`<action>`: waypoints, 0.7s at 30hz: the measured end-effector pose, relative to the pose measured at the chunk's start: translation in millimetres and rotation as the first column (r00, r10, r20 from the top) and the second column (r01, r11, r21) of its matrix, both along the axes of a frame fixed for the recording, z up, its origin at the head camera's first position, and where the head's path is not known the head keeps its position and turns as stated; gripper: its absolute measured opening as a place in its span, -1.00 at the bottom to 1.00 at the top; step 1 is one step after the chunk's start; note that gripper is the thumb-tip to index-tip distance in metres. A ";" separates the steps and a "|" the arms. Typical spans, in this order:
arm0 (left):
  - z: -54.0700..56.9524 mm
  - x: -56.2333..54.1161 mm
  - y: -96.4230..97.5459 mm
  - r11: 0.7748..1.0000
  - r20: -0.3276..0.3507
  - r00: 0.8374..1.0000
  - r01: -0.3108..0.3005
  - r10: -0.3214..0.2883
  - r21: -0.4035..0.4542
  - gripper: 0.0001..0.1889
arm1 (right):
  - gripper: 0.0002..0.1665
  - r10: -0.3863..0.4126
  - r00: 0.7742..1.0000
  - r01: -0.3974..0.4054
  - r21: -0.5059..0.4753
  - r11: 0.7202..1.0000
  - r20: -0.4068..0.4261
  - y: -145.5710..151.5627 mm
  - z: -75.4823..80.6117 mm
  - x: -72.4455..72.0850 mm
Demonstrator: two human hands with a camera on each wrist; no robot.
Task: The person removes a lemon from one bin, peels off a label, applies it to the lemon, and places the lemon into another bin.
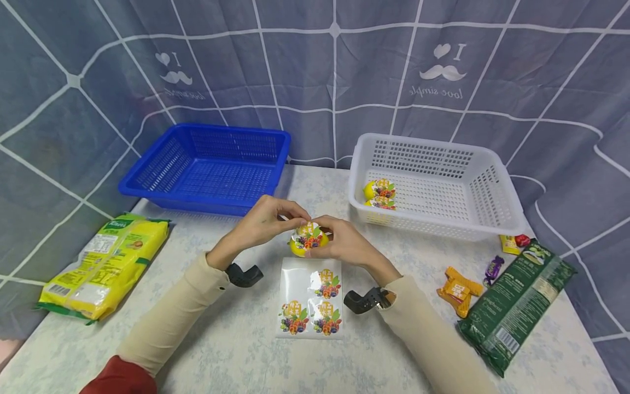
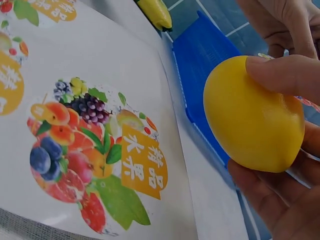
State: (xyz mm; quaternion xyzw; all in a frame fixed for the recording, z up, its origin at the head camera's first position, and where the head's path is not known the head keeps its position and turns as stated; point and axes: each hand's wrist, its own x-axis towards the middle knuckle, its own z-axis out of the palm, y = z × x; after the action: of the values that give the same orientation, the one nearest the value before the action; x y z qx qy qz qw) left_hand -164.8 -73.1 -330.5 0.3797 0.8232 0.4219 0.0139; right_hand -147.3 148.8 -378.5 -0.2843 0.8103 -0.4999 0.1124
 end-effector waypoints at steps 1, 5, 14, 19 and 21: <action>0.3 0.3 0.2 1.000 -0.005 1.000 -0.002 0.002 -0.005 -0.89 | -0.37 -0.003 1.000 0.003 -0.005 1.000 0.005 -0.1 0.2 0.4; 0.2 0.5 1.4 1.000 -0.013 1.000 -0.017 0.017 -0.014 -0.88 | -0.27 -0.022 0.999 0.023 -0.021 1.000 0.023 0.3 2.0 2.5; -1.8 0.6 4.3 0.999 -0.130 0.991 -0.032 0.030 -0.010 -0.87 | -0.06 -0.050 0.999 0.051 -0.060 0.997 0.011 0.6 7.7 1.8; -2.3 1.1 6.2 0.999 -0.217 0.976 -0.043 0.035 -0.031 -0.86 | -0.06 -0.064 0.998 0.065 -0.086 0.994 0.007 0.8 6.9 2.0; -2.4 1.9 6.7 0.998 -0.263 0.964 -0.048 0.036 -0.040 -0.86 | -0.06 -0.071 0.997 0.071 -0.086 0.994 0.000 0.9 6.5 2.1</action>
State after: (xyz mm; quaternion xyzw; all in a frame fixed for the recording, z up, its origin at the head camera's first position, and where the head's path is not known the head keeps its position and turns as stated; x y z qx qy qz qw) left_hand -162.9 -66.4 -332.8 0.4141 0.8352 0.3490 -0.0954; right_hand -145.2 149.7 -372.0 -0.2606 0.7978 -0.5376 0.0810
